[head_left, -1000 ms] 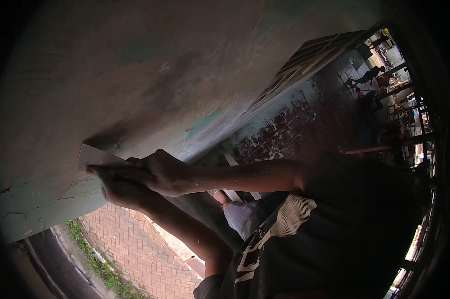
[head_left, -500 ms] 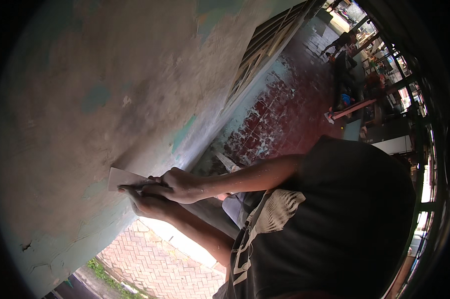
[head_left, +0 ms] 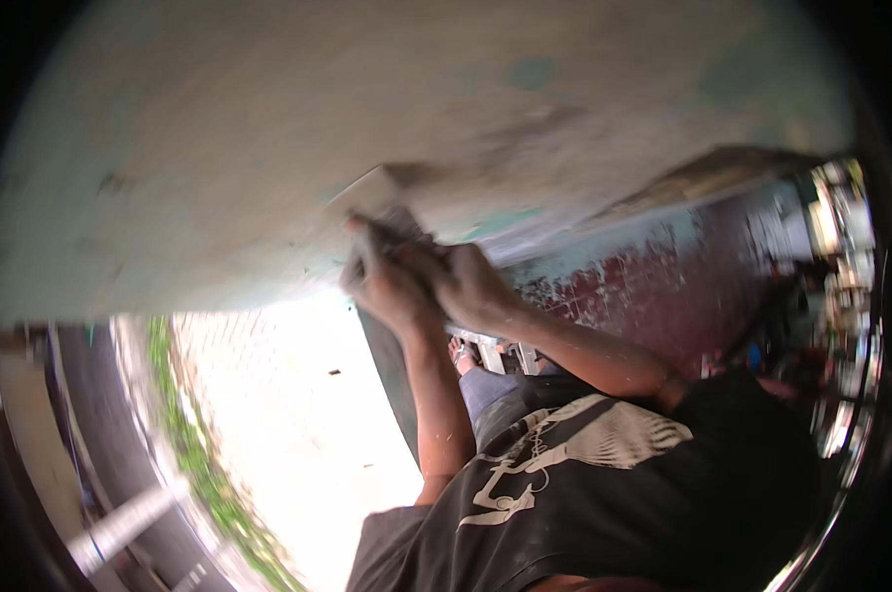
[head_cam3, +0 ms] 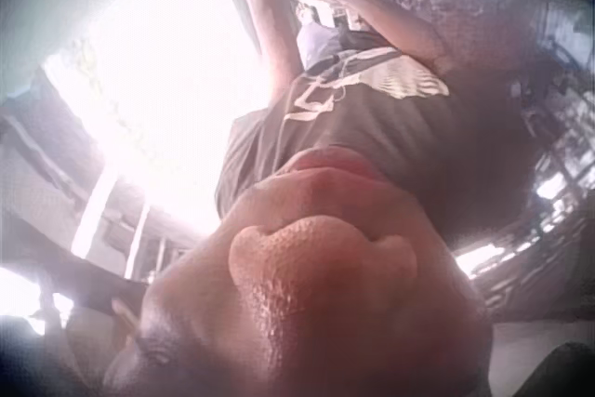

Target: The person scrapes a ceiling surface with a hand scraper to remove old paint or plaster. They work methodically across the ceiling, applying pressure and moving the scraper in short strokes to lift material.

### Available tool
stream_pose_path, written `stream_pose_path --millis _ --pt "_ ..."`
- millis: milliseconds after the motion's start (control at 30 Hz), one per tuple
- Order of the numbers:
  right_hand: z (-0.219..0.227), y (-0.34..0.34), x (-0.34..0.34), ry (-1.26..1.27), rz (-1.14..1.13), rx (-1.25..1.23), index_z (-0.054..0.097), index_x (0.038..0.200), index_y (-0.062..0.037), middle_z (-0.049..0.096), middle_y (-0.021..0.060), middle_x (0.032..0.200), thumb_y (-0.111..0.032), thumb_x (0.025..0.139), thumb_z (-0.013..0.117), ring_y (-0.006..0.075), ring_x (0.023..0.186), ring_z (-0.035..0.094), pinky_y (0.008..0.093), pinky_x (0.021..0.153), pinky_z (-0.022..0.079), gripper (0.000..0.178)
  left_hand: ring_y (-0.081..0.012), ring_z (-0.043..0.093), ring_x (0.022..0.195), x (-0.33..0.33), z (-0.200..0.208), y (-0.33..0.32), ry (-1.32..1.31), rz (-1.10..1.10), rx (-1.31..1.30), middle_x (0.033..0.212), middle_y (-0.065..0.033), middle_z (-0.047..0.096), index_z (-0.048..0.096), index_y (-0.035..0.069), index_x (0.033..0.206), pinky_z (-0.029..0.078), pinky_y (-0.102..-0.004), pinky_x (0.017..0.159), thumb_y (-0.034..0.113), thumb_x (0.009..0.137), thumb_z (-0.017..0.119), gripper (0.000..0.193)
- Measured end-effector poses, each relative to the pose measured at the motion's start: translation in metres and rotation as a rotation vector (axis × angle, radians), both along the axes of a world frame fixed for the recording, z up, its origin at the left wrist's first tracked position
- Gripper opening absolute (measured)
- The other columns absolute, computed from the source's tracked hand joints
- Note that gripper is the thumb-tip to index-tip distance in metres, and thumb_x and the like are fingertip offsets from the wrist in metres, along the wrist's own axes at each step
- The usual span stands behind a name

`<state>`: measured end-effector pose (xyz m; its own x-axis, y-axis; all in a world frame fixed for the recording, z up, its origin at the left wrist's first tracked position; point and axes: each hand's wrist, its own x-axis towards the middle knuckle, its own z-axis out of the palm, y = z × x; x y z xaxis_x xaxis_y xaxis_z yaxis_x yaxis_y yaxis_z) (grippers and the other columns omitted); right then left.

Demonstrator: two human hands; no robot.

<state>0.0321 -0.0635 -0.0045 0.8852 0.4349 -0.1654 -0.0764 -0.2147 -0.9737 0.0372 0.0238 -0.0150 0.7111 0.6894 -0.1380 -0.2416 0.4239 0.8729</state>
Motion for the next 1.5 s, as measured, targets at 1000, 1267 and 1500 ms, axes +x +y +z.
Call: stream_pose_path --millis 1000,1267,1500 --pt "-0.069 -0.026 -0.03 0.013 -0.201 -0.153 0.057 0.105 0.0079 0.061 0.0092 0.078 -0.036 0.105 0.045 0.0124 0.072 0.059 0.0314 0.058 0.045 0.045 -0.0048 0.039 0.059 -0.015 -0.031 -0.015 0.12 -0.208 0.009 0.058 0.0044 0.047 0.055 -0.005 0.063 0.03 -0.0273 0.05 0.031 0.098 0.065 0.051" --pt "-0.071 -0.025 -0.024 -0.324 -0.155 -0.17 0.057 0.104 0.0072 0.057 0.0045 0.073 -0.035 0.105 0.048 0.0074 0.068 0.054 0.0299 0.055 0.043 0.044 -0.0053 0.04 0.057 -0.017 -0.02 -0.016 0.116 -0.083 0.1 0.057 0.004 0.048 0.054 -0.004 0.062 0.03 -0.0278 0.049 0.032 0.1 0.063 0.053" --pt "-0.041 -0.027 -0.02 0.063 -0.134 -0.068 0.057 0.093 0.0042 0.051 -0.0008 0.06 -0.039 0.107 0.045 0.0057 0.054 0.047 0.0285 0.046 0.035 0.047 -0.0069 0.048 0.057 -0.014 -0.027 -0.023 0.146 -0.092 0.066 0.06 0.0001 0.054 0.061 -0.001 0.066 0.04 -0.0278 0.052 0.037 0.101 0.061 0.051"
